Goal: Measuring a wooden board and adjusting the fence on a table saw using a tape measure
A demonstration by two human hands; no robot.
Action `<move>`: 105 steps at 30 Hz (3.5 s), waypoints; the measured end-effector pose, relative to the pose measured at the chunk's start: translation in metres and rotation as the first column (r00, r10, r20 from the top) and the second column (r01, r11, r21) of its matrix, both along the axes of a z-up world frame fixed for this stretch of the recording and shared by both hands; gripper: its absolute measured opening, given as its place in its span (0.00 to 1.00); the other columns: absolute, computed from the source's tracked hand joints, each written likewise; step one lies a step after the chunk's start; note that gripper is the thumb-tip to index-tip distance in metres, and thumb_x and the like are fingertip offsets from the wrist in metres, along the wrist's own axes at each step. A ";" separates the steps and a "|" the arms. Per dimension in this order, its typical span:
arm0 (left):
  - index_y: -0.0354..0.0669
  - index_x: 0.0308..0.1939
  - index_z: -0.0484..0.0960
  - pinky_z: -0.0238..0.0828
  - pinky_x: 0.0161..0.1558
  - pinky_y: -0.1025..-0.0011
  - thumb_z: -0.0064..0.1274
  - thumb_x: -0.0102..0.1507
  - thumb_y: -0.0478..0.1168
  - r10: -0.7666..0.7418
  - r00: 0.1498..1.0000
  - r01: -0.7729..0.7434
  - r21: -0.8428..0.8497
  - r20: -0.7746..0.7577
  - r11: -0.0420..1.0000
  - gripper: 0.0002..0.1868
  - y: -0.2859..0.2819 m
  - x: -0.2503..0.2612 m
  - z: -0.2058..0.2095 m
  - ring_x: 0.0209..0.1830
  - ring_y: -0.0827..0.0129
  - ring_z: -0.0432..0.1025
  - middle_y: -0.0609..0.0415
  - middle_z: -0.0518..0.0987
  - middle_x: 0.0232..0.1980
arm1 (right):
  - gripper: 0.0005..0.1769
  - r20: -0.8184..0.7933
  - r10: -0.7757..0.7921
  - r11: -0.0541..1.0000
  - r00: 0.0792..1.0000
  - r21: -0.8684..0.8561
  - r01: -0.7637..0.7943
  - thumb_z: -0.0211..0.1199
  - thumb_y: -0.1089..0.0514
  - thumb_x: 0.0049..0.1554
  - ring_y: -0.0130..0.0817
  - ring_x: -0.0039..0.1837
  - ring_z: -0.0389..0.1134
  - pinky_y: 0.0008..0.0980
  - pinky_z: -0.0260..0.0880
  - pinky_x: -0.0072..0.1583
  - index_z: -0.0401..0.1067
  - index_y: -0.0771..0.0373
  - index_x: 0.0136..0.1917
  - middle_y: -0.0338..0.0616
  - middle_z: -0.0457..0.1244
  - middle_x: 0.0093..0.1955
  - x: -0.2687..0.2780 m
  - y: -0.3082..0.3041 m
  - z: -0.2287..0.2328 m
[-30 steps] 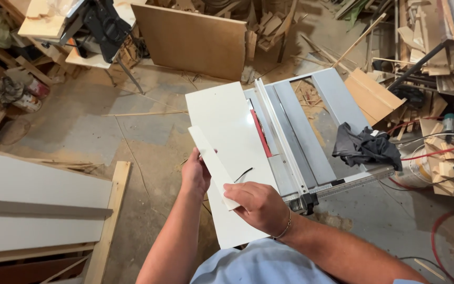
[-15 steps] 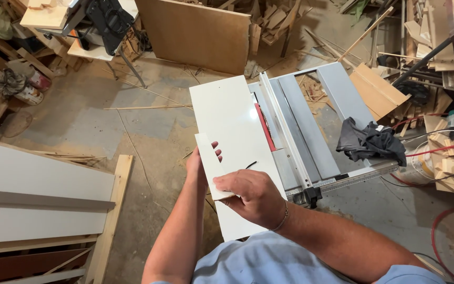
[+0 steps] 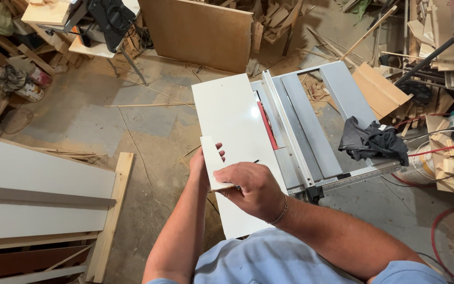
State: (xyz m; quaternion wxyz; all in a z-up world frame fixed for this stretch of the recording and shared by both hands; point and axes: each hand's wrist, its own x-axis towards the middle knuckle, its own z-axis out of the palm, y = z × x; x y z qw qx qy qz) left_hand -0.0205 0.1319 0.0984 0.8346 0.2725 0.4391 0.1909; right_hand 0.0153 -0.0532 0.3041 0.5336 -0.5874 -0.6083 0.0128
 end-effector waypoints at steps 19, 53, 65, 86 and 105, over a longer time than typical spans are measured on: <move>0.40 0.61 0.78 0.84 0.43 0.58 0.35 0.73 0.59 -0.011 1.000 0.012 -0.060 0.014 0.998 0.29 0.003 -0.001 -0.012 0.41 0.57 0.81 0.43 0.83 0.56 | 0.07 0.001 0.007 1.000 1.000 0.028 -0.007 0.71 0.63 0.54 0.48 0.43 0.76 0.41 0.78 0.47 0.78 0.62 0.48 0.47 0.72 0.42 -0.002 -0.016 -0.003; 0.43 0.36 0.74 0.69 0.20 0.71 0.45 0.60 0.30 -0.301 0.838 0.384 0.101 -0.454 0.918 0.05 -0.139 0.225 -0.123 0.21 0.68 0.66 0.52 0.71 0.27 | 0.30 0.551 -0.038 0.729 0.834 -0.556 0.400 0.65 0.56 0.51 0.50 0.73 0.60 0.59 0.52 0.74 0.69 0.51 0.67 0.47 0.61 0.72 0.239 -0.133 -0.287; 0.46 0.26 0.72 0.67 0.26 0.69 0.43 0.59 0.35 -0.372 0.654 0.615 0.177 -0.658 0.768 0.07 -0.132 0.231 -0.077 0.19 0.66 0.67 0.55 0.73 0.21 | 0.22 0.495 0.072 0.771 0.866 -0.578 0.267 0.67 0.56 0.46 0.49 0.72 0.58 0.61 0.52 0.73 0.72 0.57 0.55 0.45 0.61 0.67 0.254 -0.128 -0.267; 0.38 0.79 0.50 0.27 0.79 0.49 0.31 0.72 0.59 0.093 0.122 0.632 0.005 -0.988 -0.775 0.38 -0.119 0.230 -0.083 0.83 0.48 0.42 0.41 0.52 0.82 | 0.17 -0.233 -0.335 0.145 0.913 -0.970 -0.195 0.61 0.33 0.58 0.23 0.44 0.67 0.29 0.63 0.47 0.73 0.43 0.39 0.27 0.69 0.39 0.257 -0.270 -0.304; 0.40 0.75 0.61 0.47 0.74 0.51 0.46 0.67 0.52 -0.183 0.406 0.546 0.398 -0.895 -0.737 0.35 -0.181 0.131 -0.127 0.78 0.48 0.54 0.42 0.59 0.79 | 0.25 -0.267 -0.552 0.492 0.790 -0.869 0.050 0.50 0.32 0.61 0.46 0.47 0.71 0.44 0.65 0.49 0.69 0.55 0.46 0.45 0.68 0.44 0.142 -0.302 -0.462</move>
